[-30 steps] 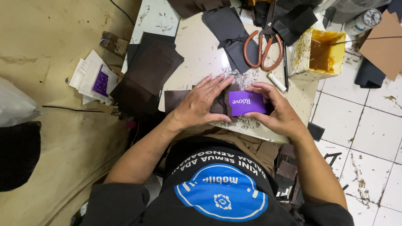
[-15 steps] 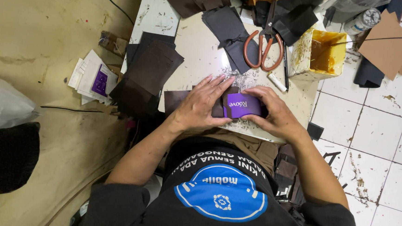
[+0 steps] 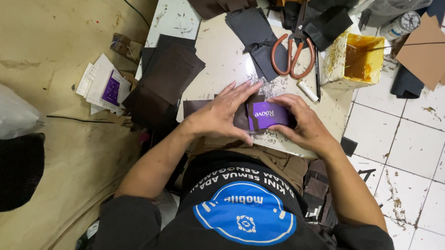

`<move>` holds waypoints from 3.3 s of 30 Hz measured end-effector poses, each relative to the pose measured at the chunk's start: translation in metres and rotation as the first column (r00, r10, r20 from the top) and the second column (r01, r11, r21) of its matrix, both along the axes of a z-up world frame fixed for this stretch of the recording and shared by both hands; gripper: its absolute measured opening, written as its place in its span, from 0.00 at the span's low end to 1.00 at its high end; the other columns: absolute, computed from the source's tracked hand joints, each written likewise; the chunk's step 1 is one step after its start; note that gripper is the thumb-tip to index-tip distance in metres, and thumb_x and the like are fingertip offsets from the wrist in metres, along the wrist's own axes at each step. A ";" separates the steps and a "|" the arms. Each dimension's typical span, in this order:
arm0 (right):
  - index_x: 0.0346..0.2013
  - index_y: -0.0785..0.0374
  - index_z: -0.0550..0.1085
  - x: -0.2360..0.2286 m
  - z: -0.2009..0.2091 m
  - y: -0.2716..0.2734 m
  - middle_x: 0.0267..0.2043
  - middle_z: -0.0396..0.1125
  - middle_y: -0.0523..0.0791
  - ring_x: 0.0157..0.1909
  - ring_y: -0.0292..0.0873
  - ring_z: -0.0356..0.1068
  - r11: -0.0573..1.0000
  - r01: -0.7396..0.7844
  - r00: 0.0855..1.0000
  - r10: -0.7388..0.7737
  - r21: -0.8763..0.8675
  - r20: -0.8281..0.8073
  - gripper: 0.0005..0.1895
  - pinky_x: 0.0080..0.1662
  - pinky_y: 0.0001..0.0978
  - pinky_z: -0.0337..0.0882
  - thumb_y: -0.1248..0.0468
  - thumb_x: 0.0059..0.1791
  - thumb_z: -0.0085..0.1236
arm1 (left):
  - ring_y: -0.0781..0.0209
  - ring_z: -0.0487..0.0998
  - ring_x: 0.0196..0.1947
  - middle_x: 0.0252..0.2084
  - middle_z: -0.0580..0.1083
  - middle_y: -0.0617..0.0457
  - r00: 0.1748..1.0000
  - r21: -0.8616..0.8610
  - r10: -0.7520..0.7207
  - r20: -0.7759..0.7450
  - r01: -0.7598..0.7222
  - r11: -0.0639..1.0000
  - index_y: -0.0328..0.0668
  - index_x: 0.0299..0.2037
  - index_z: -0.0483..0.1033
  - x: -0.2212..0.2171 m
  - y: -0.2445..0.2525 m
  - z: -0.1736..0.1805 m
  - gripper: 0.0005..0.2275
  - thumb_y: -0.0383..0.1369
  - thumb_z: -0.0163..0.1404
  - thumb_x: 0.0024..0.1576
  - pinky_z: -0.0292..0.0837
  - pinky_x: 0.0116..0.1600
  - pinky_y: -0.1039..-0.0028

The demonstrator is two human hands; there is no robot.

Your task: Applying adhesive to leather components and folding them to assemble a product

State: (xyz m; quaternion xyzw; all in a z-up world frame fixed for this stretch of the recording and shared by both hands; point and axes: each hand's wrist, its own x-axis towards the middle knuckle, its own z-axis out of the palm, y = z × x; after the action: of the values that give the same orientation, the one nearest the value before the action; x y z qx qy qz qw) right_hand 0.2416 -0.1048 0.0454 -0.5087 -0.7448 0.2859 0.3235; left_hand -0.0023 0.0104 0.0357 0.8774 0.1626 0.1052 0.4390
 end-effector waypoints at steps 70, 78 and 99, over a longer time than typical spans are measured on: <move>0.52 0.74 0.74 0.129 0.050 0.011 0.43 0.73 0.53 0.42 0.51 0.75 0.766 0.575 0.799 -0.601 0.288 0.006 0.12 0.46 0.36 0.73 0.76 0.55 0.65 | 0.35 0.69 0.65 0.61 0.71 0.37 0.956 0.334 0.212 0.203 -0.271 0.903 0.33 0.69 0.63 -0.006 -0.014 -0.015 0.43 0.48 0.68 0.47 0.58 0.71 0.48; 0.51 0.58 0.78 0.145 0.009 0.031 0.41 0.74 0.43 0.42 0.50 0.72 0.756 0.325 0.646 -0.616 0.568 0.450 0.08 0.47 0.38 0.73 0.65 0.57 0.61 | 0.36 0.70 0.64 0.60 0.72 0.37 0.948 0.345 0.232 0.218 -0.297 0.891 0.31 0.67 0.65 -0.004 -0.015 -0.012 0.42 0.48 0.68 0.46 0.59 0.71 0.49; 0.57 0.66 0.76 0.103 0.106 0.005 0.51 0.73 0.51 0.39 0.45 0.68 0.908 0.414 0.853 -0.361 -0.067 0.378 0.13 0.43 0.38 0.67 0.67 0.59 0.52 | 0.42 0.70 0.67 0.65 0.70 0.38 0.956 0.497 0.199 0.216 -0.283 0.821 0.30 0.68 0.61 -0.009 -0.016 -0.014 0.40 0.52 0.64 0.54 0.62 0.73 0.52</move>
State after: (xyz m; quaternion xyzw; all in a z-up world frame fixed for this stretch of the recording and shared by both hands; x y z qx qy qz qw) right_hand 0.3448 -0.1001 0.1511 -0.7142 -0.6497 0.1714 0.1958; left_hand -0.0114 -0.0060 0.0222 0.9248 0.2032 0.2675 0.1786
